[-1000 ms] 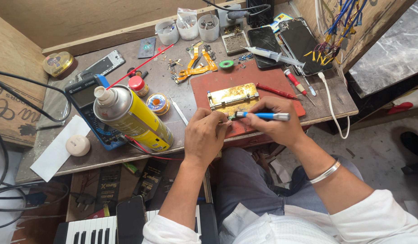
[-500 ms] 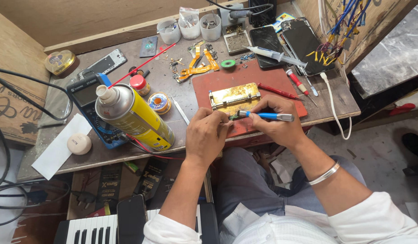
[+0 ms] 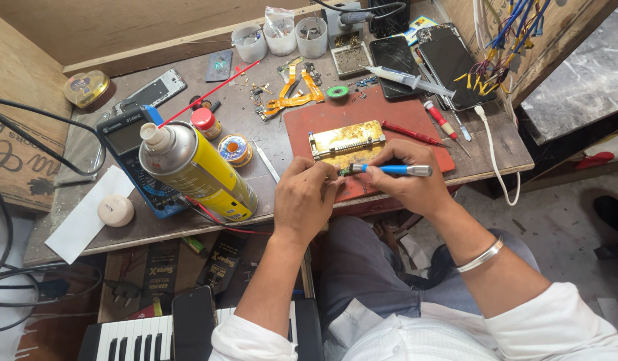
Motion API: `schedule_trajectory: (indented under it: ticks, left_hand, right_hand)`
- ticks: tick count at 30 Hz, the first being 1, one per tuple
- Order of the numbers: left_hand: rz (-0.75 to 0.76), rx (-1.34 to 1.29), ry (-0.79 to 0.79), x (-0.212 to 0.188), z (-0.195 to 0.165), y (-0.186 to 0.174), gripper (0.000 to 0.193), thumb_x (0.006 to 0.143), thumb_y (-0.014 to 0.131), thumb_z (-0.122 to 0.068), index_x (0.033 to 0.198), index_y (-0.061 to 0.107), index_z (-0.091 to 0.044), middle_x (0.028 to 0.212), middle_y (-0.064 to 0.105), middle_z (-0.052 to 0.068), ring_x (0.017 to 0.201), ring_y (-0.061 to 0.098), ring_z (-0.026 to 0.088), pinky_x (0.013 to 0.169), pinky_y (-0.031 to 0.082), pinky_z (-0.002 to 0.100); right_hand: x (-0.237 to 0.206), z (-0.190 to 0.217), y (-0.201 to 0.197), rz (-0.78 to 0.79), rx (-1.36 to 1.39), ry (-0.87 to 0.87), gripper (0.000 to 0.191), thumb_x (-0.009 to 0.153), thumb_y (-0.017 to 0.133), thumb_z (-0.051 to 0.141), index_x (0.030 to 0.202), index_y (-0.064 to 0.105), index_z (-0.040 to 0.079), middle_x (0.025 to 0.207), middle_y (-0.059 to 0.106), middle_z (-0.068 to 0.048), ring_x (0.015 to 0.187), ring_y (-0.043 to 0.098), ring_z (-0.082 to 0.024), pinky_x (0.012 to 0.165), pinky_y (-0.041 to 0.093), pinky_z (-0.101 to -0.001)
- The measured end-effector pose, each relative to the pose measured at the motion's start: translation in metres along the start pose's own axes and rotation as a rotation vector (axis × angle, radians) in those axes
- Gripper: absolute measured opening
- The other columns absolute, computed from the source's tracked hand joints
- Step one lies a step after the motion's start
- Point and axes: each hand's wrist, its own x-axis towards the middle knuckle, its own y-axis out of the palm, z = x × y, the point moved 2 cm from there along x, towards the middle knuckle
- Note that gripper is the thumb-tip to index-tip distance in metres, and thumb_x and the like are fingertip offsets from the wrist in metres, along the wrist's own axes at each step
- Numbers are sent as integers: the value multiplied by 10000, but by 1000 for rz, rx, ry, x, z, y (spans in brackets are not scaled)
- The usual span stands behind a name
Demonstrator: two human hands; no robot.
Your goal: The person sits at a repair workbench and solders components on a small green circuit board held in a metal jig, using a soldering iron in one hand and tweezers in the other. They reposition the board, work on different points, and finally lift the board from the holder.
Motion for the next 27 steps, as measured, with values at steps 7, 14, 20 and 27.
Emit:
schedule_trajectory:
  ticks: [7, 14, 20, 27]
  left_hand:
    - [1, -9, 4, -1, 0, 1, 143, 823, 795, -121, 905, 679, -99, 798, 699, 32, 869, 644, 250, 774, 530, 399]
    - [-6, -1, -6, 0, -1, 0, 142, 821, 799, -132, 890, 679, -100, 787, 691, 34, 866, 646, 251, 768, 530, 399]
    - [-7, -4, 7, 0, -1, 1, 141, 821, 791, -117, 881, 666, -94, 790, 689, 34, 866, 644, 250, 767, 530, 403]
    - [1, -11, 3, 0, -2, 2, 159, 824, 803, -126, 867, 653, -95, 769, 680, 35, 845, 639, 247, 753, 525, 402]
  right_hand:
    - [1, -3, -3, 1, -24, -4, 132, 860, 791, 107, 885, 700, 16, 840, 691, -7, 741, 600, -40, 649, 496, -237]
    - [0, -1, -2, -19, -49, -19, 150, 852, 801, 115, 885, 693, 16, 844, 680, 0, 748, 601, -42, 649, 495, -235]
    - [1, 1, -2, -51, -50, -56, 141, 853, 791, 102, 881, 686, 13, 851, 673, -9, 763, 605, -52, 667, 501, -241]
    - [0, 4, -1, -50, -82, -87, 135, 835, 791, 77, 861, 675, 12, 830, 655, -19, 734, 596, -66, 641, 492, -249]
